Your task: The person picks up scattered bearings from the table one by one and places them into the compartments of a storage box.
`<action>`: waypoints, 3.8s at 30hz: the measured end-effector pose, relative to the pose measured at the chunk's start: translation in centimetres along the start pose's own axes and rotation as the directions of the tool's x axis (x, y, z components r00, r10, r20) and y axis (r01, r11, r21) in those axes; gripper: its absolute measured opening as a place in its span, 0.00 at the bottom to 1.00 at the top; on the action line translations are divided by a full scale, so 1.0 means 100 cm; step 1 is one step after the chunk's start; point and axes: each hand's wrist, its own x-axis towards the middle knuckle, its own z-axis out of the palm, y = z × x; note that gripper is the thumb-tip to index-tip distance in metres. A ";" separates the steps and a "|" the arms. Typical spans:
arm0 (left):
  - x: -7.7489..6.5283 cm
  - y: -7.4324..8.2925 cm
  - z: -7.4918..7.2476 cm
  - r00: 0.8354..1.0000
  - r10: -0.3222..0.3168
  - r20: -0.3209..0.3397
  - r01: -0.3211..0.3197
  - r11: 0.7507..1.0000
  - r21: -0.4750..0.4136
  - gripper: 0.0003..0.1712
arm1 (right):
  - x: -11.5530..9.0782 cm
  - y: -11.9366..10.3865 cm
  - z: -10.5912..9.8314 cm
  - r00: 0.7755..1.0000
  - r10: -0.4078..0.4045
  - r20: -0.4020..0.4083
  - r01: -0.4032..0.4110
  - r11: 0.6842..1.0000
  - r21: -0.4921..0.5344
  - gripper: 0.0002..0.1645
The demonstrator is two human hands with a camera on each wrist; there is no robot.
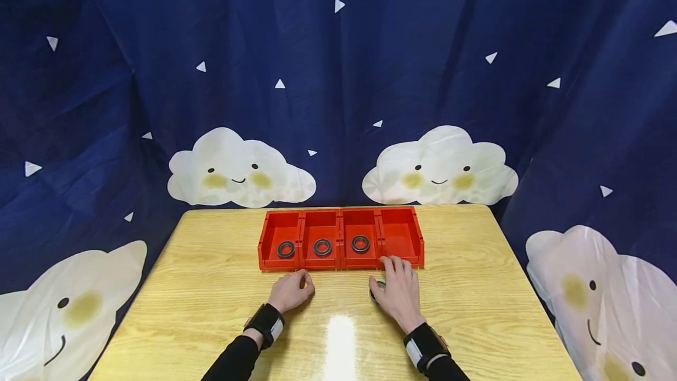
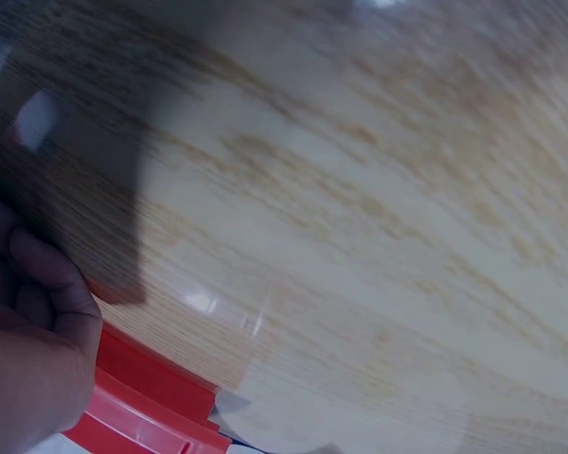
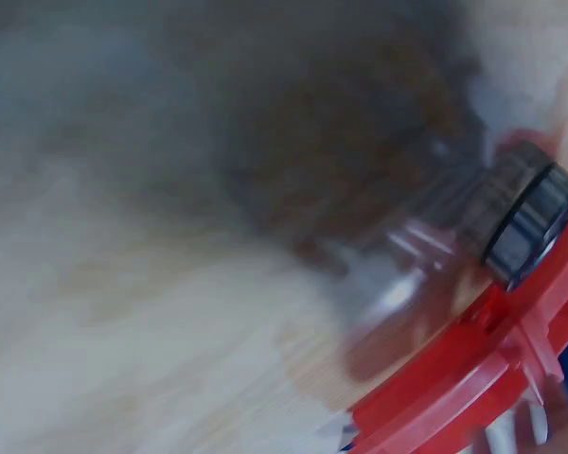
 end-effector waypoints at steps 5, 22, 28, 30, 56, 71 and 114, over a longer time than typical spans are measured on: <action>0.000 0.000 0.001 1.000 -0.012 0.003 0.012 1.000 0.002 0.06 | -0.020 0.002 -0.013 0.972 0.137 0.192 -0.128 0.990 -0.060 0.36; 0.002 0.002 0.001 1.000 -0.014 0.010 0.014 1.000 0.008 0.06 | -0.029 0.001 -0.011 0.952 0.047 0.303 -0.030 0.998 -0.062 0.24; 0.000 0.003 -0.002 1.000 -0.011 0.017 0.011 1.000 0.003 0.06 | -0.030 0.002 -0.006 0.958 0.023 0.285 0.000 0.997 -0.082 0.23; -0.001 0.005 -0.003 1.000 0.005 0.002 -0.005 1.000 0.010 0.06 | -0.030 0.001 -0.005 0.961 0.017 0.277 0.005 0.997 -0.082 0.23; -0.001 0.007 -0.004 0.999 -0.031 0.043 0.030 0.999 0.031 0.06 | -0.026 0.003 0.000 0.979 -0.027 0.201 0.046 0.995 -0.091 0.20; -0.001 0.002 -0.002 0.999 -0.030 0.034 0.031 0.999 -0.009 0.05 | -0.026 0.008 -0.002 0.994 -0.016 0.107 0.007 0.997 0.081 0.20; 0.001 0.029 0.007 0.950 0.304 -0.071 -0.312 0.915 -0.255 0.20 | 0.032 0.046 -0.047 1.000 0.002 0.023 -0.002 1.000 0.008 0.20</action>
